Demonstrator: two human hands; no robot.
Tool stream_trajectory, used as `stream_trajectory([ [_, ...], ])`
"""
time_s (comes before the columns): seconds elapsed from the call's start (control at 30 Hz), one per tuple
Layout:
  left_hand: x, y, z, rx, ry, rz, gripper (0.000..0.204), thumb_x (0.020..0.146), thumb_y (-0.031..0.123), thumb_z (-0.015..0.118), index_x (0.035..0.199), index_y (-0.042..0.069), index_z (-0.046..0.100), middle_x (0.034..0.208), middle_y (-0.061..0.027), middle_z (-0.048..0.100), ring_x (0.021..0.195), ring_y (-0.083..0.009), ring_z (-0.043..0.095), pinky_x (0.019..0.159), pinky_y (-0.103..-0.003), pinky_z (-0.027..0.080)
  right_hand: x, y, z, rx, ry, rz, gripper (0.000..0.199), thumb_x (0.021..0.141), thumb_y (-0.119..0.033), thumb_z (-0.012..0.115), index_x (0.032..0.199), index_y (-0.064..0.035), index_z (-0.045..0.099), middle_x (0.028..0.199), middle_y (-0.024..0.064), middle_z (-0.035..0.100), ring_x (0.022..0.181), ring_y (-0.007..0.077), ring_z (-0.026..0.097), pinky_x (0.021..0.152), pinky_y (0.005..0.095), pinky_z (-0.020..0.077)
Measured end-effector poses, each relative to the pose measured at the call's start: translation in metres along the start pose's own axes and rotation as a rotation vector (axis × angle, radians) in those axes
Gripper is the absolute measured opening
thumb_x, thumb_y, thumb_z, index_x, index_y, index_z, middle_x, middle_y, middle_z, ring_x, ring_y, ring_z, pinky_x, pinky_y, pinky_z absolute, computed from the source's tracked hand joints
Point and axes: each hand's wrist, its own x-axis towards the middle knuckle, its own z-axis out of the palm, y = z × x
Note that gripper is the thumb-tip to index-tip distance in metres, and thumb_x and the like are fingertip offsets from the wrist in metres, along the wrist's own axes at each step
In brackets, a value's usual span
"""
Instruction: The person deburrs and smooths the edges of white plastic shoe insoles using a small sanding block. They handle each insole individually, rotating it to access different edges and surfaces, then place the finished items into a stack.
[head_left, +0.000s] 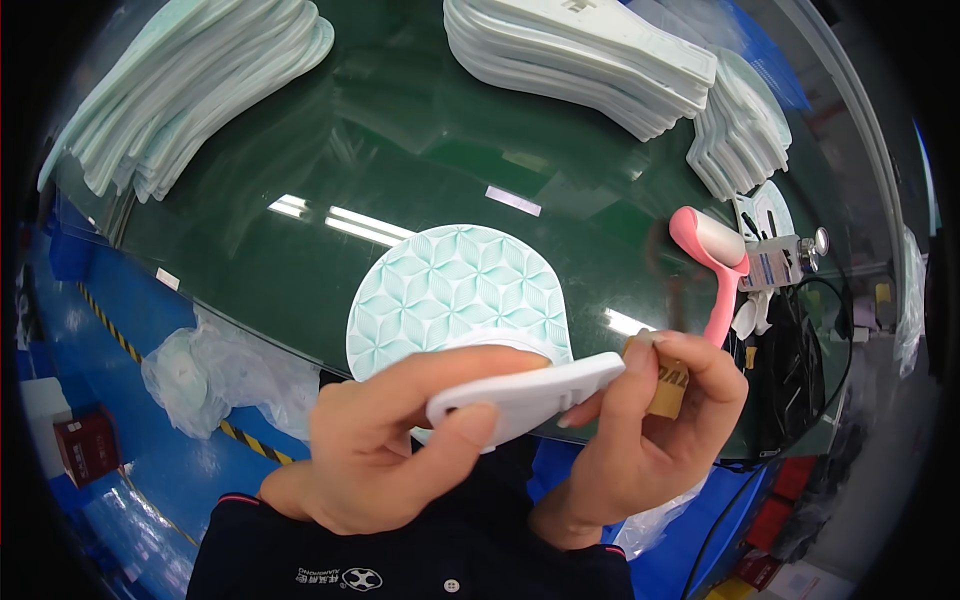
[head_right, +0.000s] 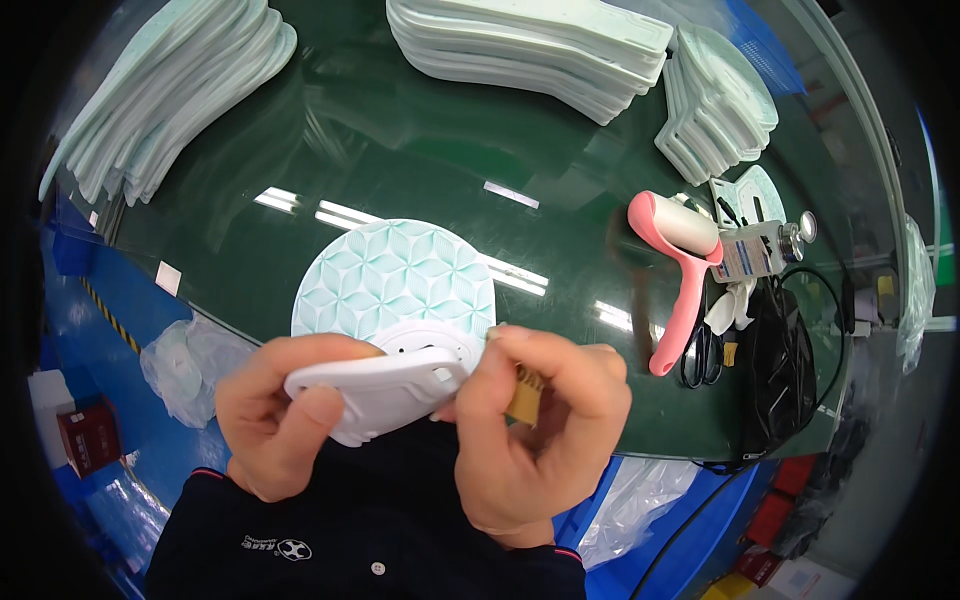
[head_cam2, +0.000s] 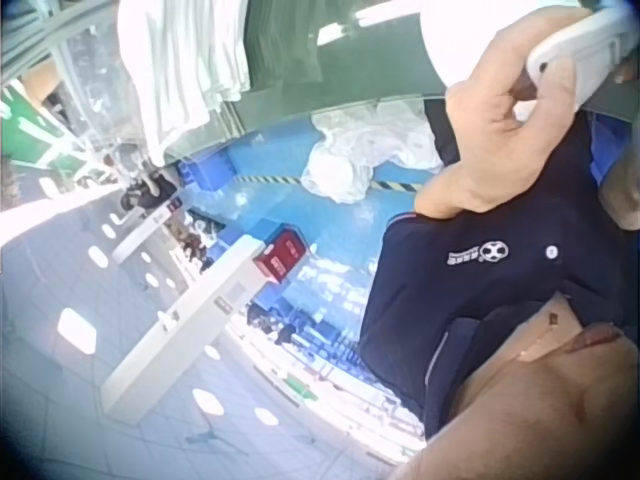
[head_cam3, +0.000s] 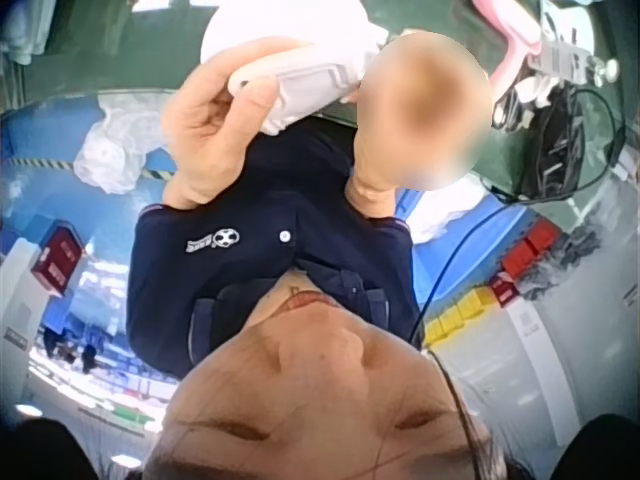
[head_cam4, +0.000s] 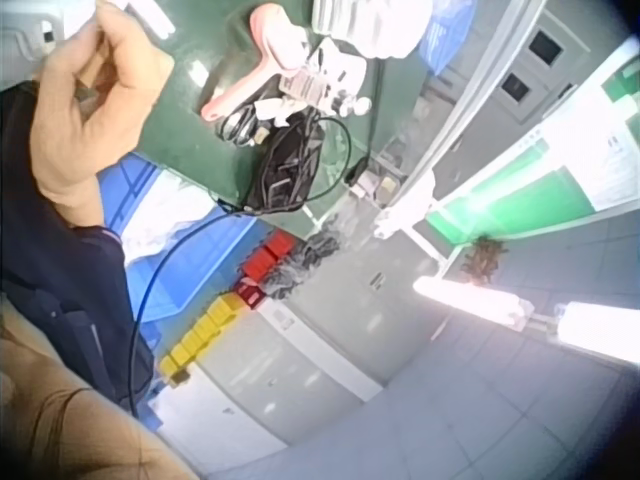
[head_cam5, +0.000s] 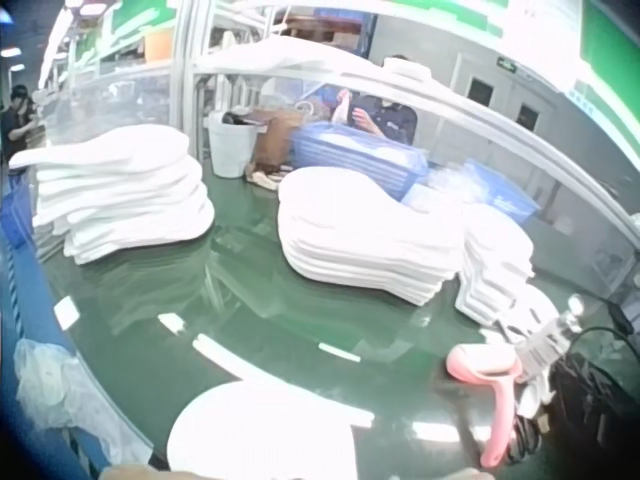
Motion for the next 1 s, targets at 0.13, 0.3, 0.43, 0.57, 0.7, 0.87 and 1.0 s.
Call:
stream_trajectory([
  [0.13,-0.001,0.003,-0.004,-0.216,0.056,-0.085,0.025,0.081,0.000,0.045,0.105,-0.009,0.046,0.101,-0.0165,0.055,0.088,-0.0162,0.055,0.076,-0.026,0.044,-0.001,-0.007,-0.003,0.277,0.079,0.117,0.023,0.068,0.011,0.052,0.087,0.0021,0.042,0.065,0.0070,0.046,0.040,0.0062,0.042,0.033,0.0147,0.0343],
  [0.3,-0.002,0.004,-0.006,-0.295,-0.002,-0.140,0.026,0.081,0.000,0.045,0.105,-0.010,0.045,0.102,-0.0179,0.054,0.089,-0.0175,0.055,0.078,-0.027,0.044,-0.008,-0.008,-0.009,0.395,0.010,0.029,0.027,0.066,0.008,0.057,0.087,0.0026,0.040,0.058,0.0067,0.047,0.042,0.0080,0.043,0.039,0.0160,0.0347],
  [0.43,-0.005,0.005,-0.007,-0.261,-0.008,-0.079,0.029,0.080,0.000,0.045,0.107,-0.010,0.045,0.102,-0.0192,0.053,0.091,-0.0202,0.054,0.080,-0.029,0.043,-0.007,-0.008,-0.010,0.367,-0.040,-0.045,0.029,0.064,0.008,0.061,0.088,0.0029,0.044,0.057,0.0064,0.050,0.045,0.0090,0.043,0.042,0.0170,0.0334],
  [0.57,-0.006,0.005,-0.004,-0.275,-0.005,-0.093,0.030,0.080,0.000,0.044,0.107,-0.010,0.045,0.102,-0.0198,0.053,0.092,-0.0212,0.054,0.081,-0.029,0.042,0.000,-0.012,-0.007,0.395,-0.138,-0.091,0.026,0.063,0.009,0.061,0.086,0.0029,0.052,0.056,0.0061,0.052,0.044,0.0073,0.044,0.042,0.0170,0.0321],
  [0.7,-0.005,0.003,-0.003,-0.183,-0.053,-0.027,0.028,0.080,-0.001,0.043,0.107,-0.010,0.045,0.102,-0.0195,0.053,0.091,-0.0203,0.054,0.080,-0.028,0.043,0.000,-0.008,-0.003,0.114,-0.159,-0.226,0.022,0.064,0.010,0.061,0.084,0.0019,0.055,0.058,0.0064,0.054,0.044,0.0060,0.046,0.041,0.0172,0.0332],
  [0.87,-0.002,0.001,-0.001,-0.193,0.034,-0.058,0.027,0.081,-0.001,0.044,0.106,-0.009,0.046,0.101,-0.0186,0.054,0.089,-0.0180,0.054,0.077,-0.027,0.043,-0.005,-0.016,0.001,0.270,-0.037,0.070,0.028,0.067,0.008,0.060,0.091,0.0022,0.049,0.068,0.0087,0.053,0.048,0.0069,0.049,0.044,0.0151,0.0370],
  [1.0,-0.003,0.002,-0.001,-0.105,0.012,-0.031,0.027,0.082,0.002,0.043,0.107,-0.008,0.046,0.099,-0.0173,0.054,0.087,-0.0166,0.054,0.075,-0.026,0.044,-0.007,-0.007,-0.001,0.204,-0.140,0.008,0.028,0.070,0.010,0.054,0.095,0.0027,0.045,0.071,0.0077,0.052,0.051,0.0058,0.048,0.045,0.0157,0.0369],
])
